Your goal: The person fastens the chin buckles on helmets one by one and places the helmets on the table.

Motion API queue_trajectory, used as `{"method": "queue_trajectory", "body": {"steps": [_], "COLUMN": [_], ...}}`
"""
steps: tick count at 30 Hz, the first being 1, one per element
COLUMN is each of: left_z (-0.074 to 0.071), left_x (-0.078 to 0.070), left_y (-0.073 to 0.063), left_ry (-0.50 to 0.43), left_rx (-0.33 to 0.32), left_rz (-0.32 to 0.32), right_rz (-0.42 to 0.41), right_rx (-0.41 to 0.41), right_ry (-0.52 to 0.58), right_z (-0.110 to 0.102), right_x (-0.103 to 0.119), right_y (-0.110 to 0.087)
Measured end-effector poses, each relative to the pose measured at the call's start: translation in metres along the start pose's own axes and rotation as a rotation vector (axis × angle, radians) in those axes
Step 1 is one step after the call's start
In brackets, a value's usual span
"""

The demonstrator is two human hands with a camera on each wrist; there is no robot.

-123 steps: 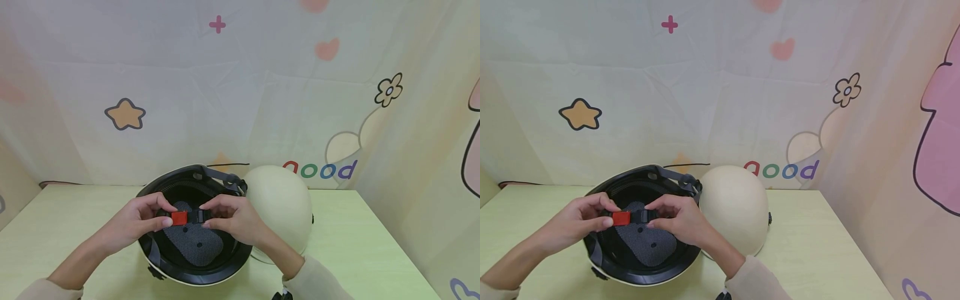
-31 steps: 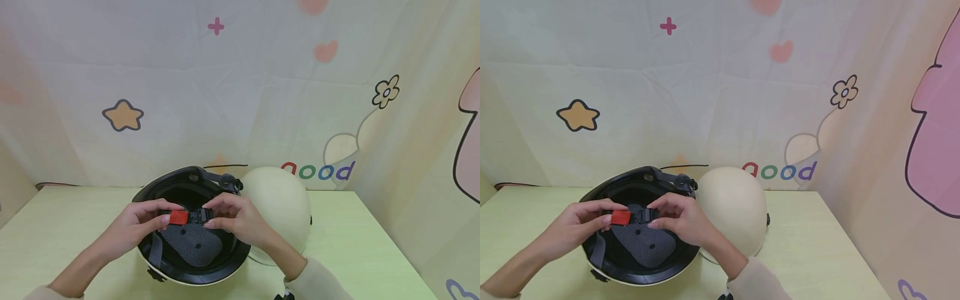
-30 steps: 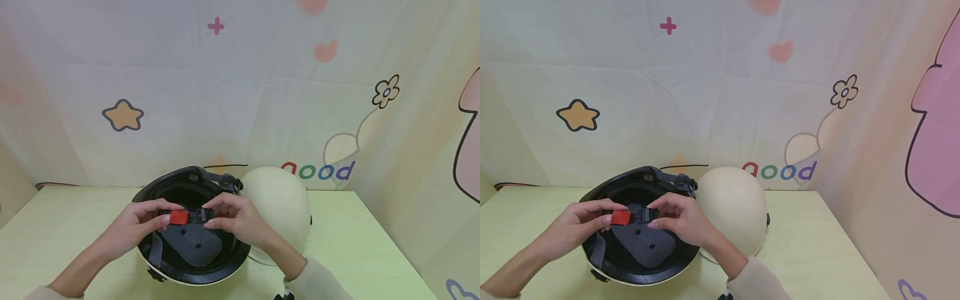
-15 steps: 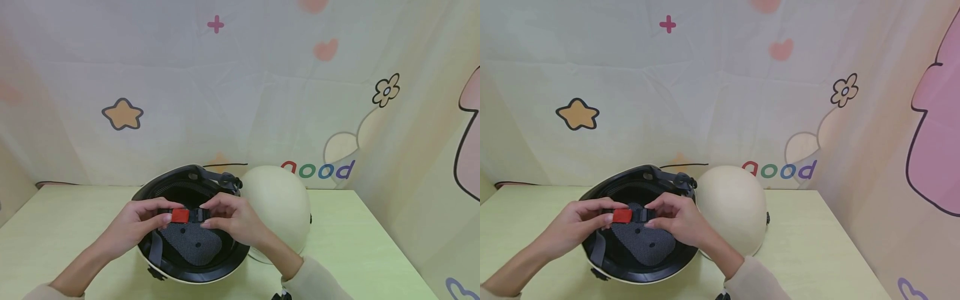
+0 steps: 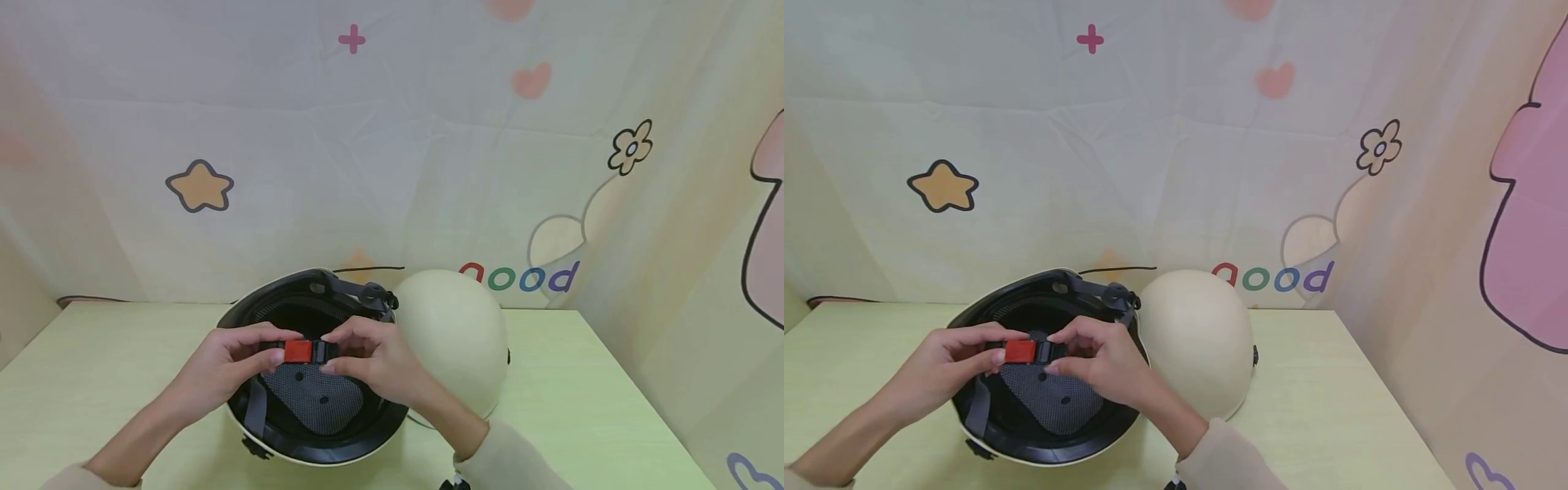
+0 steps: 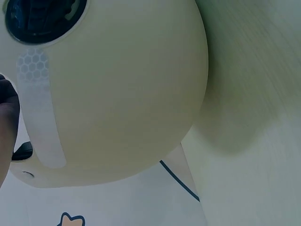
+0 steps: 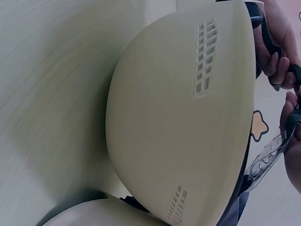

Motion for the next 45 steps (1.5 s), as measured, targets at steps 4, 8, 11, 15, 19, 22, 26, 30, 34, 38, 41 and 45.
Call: {"method": "queue_trajectory", "body": {"steps": [4,8,11,15,19,22,26,30,34,38,41,45], "left_z": [0.0,0.002,0.003,0.002,0.0,-0.004,-0.009,-0.011,-0.014,-0.019,-0.027,-0.04], "left_x": [-0.001,-0.001,-0.002,-0.002,-0.002,-0.002,0.002,0.005,0.008,0.006,0.004,0.003], "left_y": [0.002,0.002,0.001,0.002,0.002,0.002,0.002,0.001,-0.001,-0.003,-0.006,-0.011], "left_ry": [0.011,0.017,0.025,0.028,0.007,-0.014,0.031,0.133,0.218,0.288,0.346,0.396], "left_rx": [-0.008,0.002,0.013,0.032,0.085,0.137,0.165,0.148,0.154,0.18,0.167,0.12], "left_rz": [0.017,0.024,0.032,0.05,0.032,-0.008,-0.033,-0.052,-0.064,-0.06,-0.087,-0.136], "right_rz": [0.014,0.031,0.041,0.048,0.08,0.118,0.135,0.148,0.168,0.182,0.197,0.193], "right_rx": [-0.003,0.0,0.002,0.007,0.022,0.044,0.085,0.11,0.122,0.132,0.138,0.164], "right_ry": [-0.004,-0.017,-0.02,-0.039,-0.067,-0.079,-0.069,-0.033,-0.043,-0.082,-0.11,-0.15], "right_z": [-0.001,-0.002,-0.003,-0.003,-0.005,-0.009,-0.014,-0.019,-0.023,-0.028,-0.03,-0.032], "right_x": [0.001,0.002,0.001,0.001,0.001,0.001,-0.001,-0.004,-0.009,-0.013,-0.012,-0.007], "right_y": [0.001,0.0,-0.001,-0.001,0.0,0.001,0.001,-0.001,-0.004,-0.008,-0.011,-0.014]}}
Point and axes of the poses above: each hand's wrist, its own y-axis towards the middle knuckle, its own z-axis out of the palm, x = y × z, the point moved 2 cm from there along y, towards the middle knuckle, and after that the axes turned 6 degrees about -x, right-handed, at the moved point
